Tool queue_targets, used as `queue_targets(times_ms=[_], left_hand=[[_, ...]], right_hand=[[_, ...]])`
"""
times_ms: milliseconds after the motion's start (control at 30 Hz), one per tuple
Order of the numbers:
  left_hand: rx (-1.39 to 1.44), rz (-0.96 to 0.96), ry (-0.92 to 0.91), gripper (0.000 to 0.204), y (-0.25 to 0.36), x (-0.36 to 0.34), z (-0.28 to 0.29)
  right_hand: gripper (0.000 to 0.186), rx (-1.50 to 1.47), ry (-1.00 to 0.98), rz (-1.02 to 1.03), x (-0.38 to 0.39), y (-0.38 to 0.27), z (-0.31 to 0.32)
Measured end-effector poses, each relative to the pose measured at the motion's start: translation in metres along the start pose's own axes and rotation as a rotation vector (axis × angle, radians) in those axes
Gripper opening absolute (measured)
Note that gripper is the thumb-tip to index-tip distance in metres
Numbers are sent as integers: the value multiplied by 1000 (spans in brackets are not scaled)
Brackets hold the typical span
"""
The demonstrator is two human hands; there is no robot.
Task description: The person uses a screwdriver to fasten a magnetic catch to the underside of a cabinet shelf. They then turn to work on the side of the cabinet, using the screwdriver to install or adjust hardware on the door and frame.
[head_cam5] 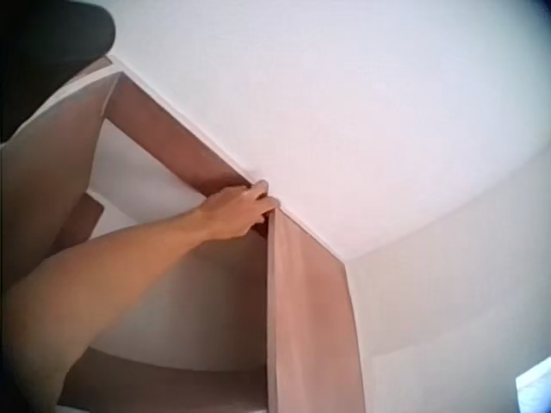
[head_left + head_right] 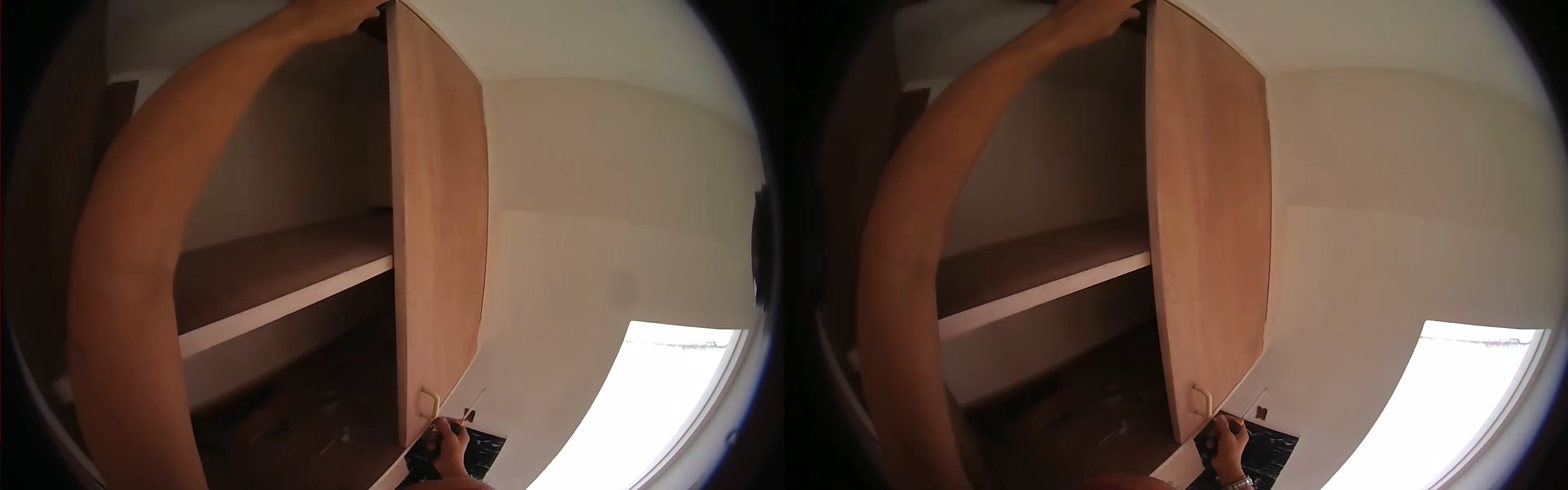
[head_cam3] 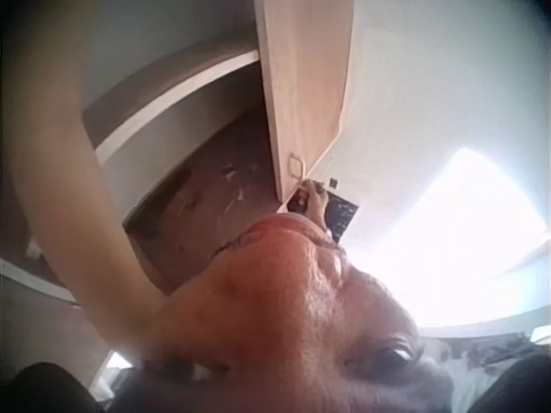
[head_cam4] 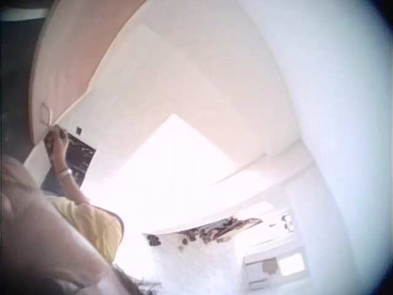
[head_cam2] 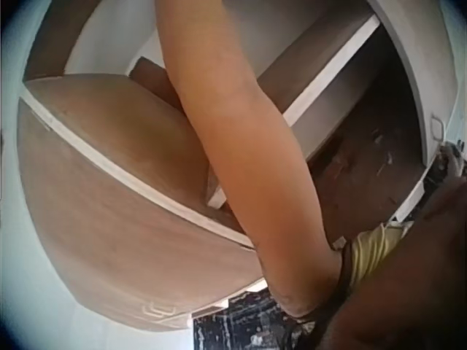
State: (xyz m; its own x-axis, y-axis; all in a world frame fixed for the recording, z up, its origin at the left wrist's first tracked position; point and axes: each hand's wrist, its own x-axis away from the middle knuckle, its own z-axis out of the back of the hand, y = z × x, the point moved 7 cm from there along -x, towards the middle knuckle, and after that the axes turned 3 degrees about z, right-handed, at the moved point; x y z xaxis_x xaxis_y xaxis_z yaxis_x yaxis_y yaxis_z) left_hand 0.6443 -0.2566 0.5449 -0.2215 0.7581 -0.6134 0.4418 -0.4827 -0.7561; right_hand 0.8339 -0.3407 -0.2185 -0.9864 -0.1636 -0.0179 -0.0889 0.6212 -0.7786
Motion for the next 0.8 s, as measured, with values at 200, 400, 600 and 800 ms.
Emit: queue_targets(times_ms=[200, 400, 600, 800], left_hand=[[100, 160, -118, 25, -24, 21, -7], [35, 300, -177, 18, -31, 8, -19], [15, 348, -233, 14, -20, 33, -40], [-6, 423, -318, 17, -5, 82, -100]], right_hand=[[14, -17, -95, 275, 31, -59, -18], [16, 167, -262, 363, 44, -95, -51], [14, 304, -230, 338, 21, -80, -51], [18, 120, -151, 431, -2, -74, -19]])
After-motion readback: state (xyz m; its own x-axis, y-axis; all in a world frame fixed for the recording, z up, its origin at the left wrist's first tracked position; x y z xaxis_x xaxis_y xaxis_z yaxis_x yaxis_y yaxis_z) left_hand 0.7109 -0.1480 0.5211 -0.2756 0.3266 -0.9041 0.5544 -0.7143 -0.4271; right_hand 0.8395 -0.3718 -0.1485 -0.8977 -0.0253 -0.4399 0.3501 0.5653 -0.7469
